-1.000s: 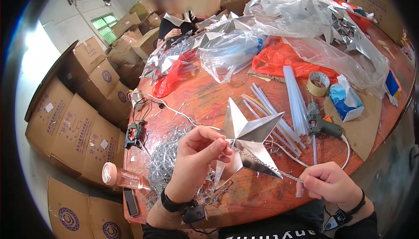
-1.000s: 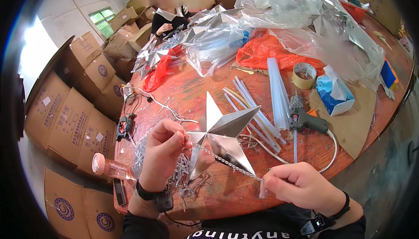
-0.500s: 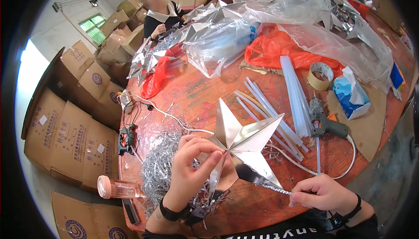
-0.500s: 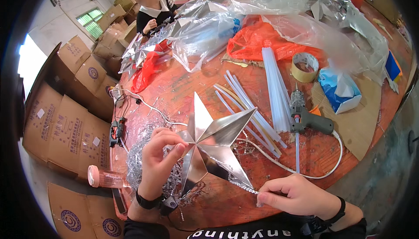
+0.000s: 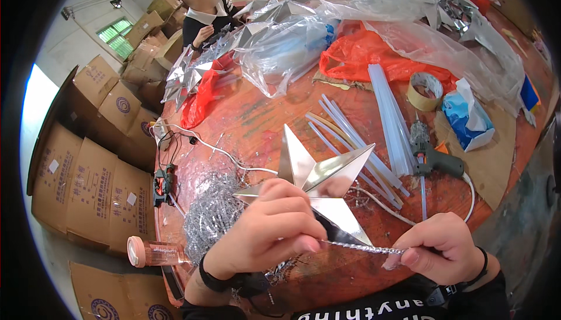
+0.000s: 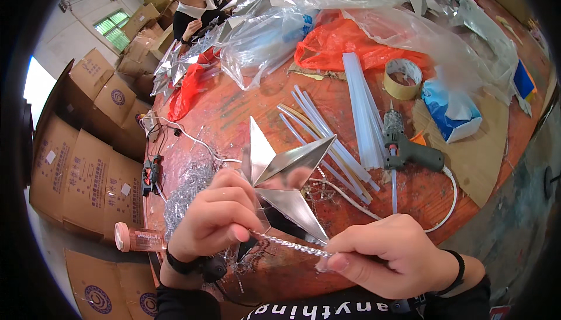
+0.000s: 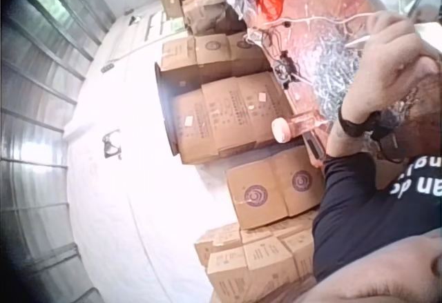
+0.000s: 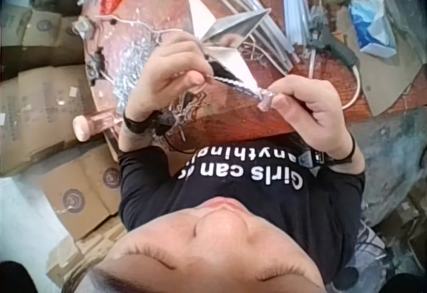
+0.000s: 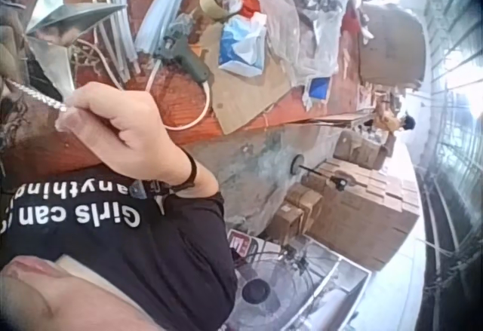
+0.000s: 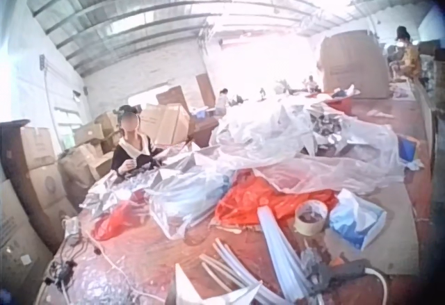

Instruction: Decorating a large metallic star with a silver beaded string and hot glue gun.

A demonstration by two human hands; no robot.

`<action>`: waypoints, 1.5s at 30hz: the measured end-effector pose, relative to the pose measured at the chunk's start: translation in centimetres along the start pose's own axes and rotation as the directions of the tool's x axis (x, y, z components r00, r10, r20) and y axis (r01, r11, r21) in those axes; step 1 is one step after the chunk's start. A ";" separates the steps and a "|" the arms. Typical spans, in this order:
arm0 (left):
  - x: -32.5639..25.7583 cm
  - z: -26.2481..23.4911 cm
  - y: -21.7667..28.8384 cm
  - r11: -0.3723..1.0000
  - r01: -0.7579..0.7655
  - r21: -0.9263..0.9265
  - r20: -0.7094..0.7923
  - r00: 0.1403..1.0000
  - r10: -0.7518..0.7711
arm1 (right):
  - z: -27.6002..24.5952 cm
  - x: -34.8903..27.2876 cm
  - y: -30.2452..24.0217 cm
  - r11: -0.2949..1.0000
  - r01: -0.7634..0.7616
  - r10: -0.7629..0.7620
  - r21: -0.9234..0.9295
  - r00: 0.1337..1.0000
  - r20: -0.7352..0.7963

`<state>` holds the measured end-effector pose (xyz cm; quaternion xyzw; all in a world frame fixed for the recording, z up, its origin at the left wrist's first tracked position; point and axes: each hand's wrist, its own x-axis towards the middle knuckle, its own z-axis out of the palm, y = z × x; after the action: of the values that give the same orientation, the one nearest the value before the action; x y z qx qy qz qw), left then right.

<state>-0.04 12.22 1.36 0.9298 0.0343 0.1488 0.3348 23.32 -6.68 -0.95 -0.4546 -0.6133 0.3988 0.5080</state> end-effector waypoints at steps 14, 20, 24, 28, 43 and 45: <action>-3.0 0.1 -1.7 0.946 0.223 -0.234 -0.290 0.913 -0.287 | 0.3 -2.1 2.7 0.990 -0.141 0.139 -0.028 0.989 -0.042; -4.0 1.2 -2.0 0.715 0.210 -0.667 -0.301 0.802 -0.516 | 0.8 -2.2 4.0 0.988 -0.106 0.104 -0.113 0.994 -0.019; -3.9 1.8 -2.2 0.692 0.203 -0.692 -0.316 0.778 -0.543 | 1.2 -2.3 4.4 0.978 -0.068 0.070 -0.197 0.998 0.000; -3.7 1.8 -2.2 0.671 0.249 -0.698 -0.297 0.752 -0.588 | 1.4 -2.3 4.6 0.971 -0.053 0.050 -0.232 0.999 -0.022; -2.0 2.6 -1.6 0.866 0.482 -0.134 -0.388 0.778 -0.493 | 1.6 -2.9 4.7 0.965 -0.034 0.041 -0.260 0.999 0.020; -1.9 2.5 -1.7 0.857 0.490 -0.160 -0.367 0.776 -0.513 | 1.5 -2.9 4.7 0.966 -0.035 0.043 -0.256 0.999 0.026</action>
<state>-1.03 11.71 -2.02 0.8274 0.3435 0.2402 0.3738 22.75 -8.24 -6.44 -0.5220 -0.6583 0.3336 0.4276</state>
